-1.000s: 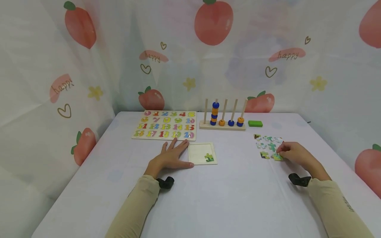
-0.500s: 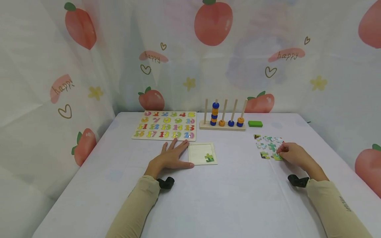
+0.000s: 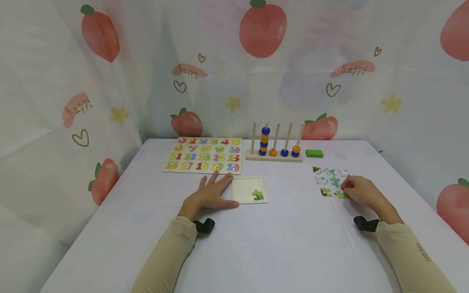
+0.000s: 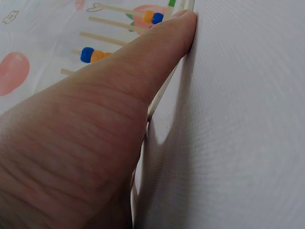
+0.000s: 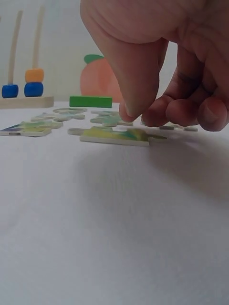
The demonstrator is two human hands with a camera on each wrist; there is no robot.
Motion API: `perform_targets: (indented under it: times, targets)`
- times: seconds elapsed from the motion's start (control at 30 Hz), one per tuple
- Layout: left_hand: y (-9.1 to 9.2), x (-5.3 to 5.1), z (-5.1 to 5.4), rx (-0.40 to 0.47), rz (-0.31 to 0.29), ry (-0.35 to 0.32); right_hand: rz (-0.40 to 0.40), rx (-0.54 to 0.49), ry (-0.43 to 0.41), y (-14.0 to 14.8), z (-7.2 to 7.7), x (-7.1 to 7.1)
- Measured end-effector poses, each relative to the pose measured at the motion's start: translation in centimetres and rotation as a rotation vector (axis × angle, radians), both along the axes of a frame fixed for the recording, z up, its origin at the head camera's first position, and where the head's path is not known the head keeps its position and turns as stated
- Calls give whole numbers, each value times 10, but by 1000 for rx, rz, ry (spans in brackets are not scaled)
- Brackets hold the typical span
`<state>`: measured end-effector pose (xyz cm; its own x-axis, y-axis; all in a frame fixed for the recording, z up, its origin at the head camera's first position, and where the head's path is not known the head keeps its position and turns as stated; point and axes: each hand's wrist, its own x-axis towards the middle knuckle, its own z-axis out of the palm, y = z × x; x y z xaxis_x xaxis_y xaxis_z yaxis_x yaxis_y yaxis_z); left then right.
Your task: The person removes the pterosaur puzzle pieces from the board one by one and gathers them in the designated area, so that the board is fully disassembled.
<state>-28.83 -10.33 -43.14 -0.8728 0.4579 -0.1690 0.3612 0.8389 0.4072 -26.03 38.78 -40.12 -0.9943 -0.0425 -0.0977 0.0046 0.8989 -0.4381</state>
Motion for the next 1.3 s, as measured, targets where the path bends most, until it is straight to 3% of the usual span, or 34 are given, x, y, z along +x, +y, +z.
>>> perform_targets:
  times: [0.3,0.7,1.3]
  targets:
    - [-1,-1,-2,-6,4,9,21,-11,74,-10,6,-2]
    - [-1,-2,-5,-10,-1,11,78,-82,93,-42,14,-3]
    - [0,0,-3,0,11,10,237,-192,165,-98,11,-9]
